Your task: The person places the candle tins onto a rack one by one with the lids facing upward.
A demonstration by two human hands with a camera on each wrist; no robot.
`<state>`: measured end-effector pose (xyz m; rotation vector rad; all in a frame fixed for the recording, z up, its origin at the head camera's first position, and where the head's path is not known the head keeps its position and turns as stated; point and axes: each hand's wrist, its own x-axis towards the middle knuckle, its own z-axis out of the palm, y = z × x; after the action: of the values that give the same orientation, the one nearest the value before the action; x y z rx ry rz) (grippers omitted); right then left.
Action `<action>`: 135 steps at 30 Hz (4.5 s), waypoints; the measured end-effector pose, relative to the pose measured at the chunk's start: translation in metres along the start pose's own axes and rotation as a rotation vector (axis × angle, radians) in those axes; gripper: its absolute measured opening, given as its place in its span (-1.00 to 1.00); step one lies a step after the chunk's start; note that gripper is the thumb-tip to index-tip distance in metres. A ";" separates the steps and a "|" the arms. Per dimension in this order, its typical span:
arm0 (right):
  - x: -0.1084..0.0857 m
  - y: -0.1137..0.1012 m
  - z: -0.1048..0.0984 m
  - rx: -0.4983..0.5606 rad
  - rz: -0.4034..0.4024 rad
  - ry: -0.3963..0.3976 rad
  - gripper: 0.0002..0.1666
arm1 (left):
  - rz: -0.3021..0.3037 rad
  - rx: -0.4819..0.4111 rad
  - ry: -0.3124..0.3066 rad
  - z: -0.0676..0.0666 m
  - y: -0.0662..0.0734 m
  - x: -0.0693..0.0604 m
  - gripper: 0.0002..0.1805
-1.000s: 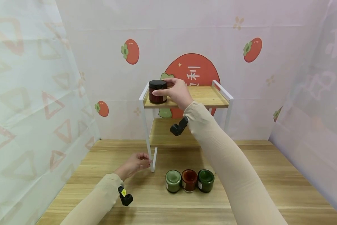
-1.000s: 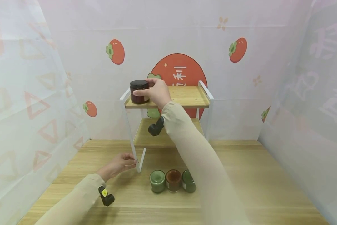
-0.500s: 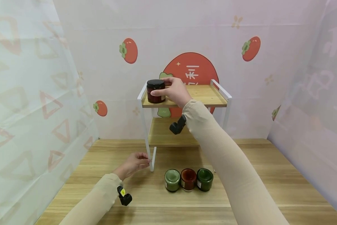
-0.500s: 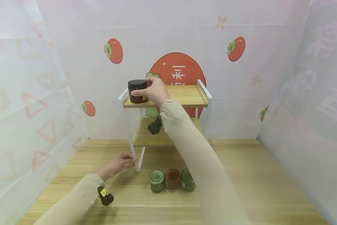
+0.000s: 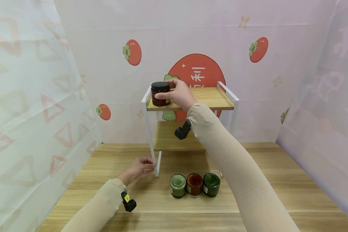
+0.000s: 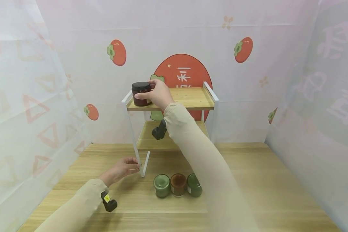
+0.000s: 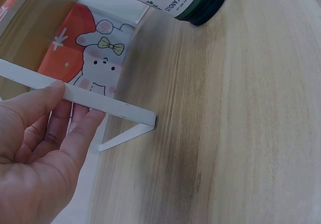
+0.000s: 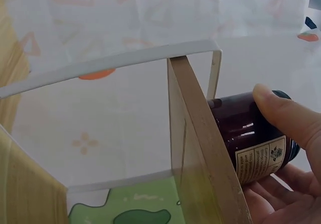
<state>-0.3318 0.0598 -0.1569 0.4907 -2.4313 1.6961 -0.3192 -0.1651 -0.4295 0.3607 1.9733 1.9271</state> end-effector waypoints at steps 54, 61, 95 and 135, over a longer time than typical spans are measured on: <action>-0.163 0.133 -0.059 0.133 -0.567 0.015 -0.45 | -0.016 0.022 0.035 0.002 0.001 0.000 -0.83; -0.181 0.176 -0.056 -0.011 -0.418 -0.019 -0.51 | -0.010 0.029 0.053 0.003 0.001 0.001 -0.88; -0.202 0.276 -0.055 -0.191 0.000 -0.192 -0.23 | -0.018 0.007 0.056 0.004 0.001 0.002 -0.87; -0.198 0.303 -0.047 -0.245 0.093 -0.250 -0.05 | -0.005 0.029 0.040 0.001 0.000 0.002 -0.87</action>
<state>-0.2523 0.2353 -0.4667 0.5947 -2.8320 1.4131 -0.3205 -0.1633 -0.4297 0.3271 2.0282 1.9187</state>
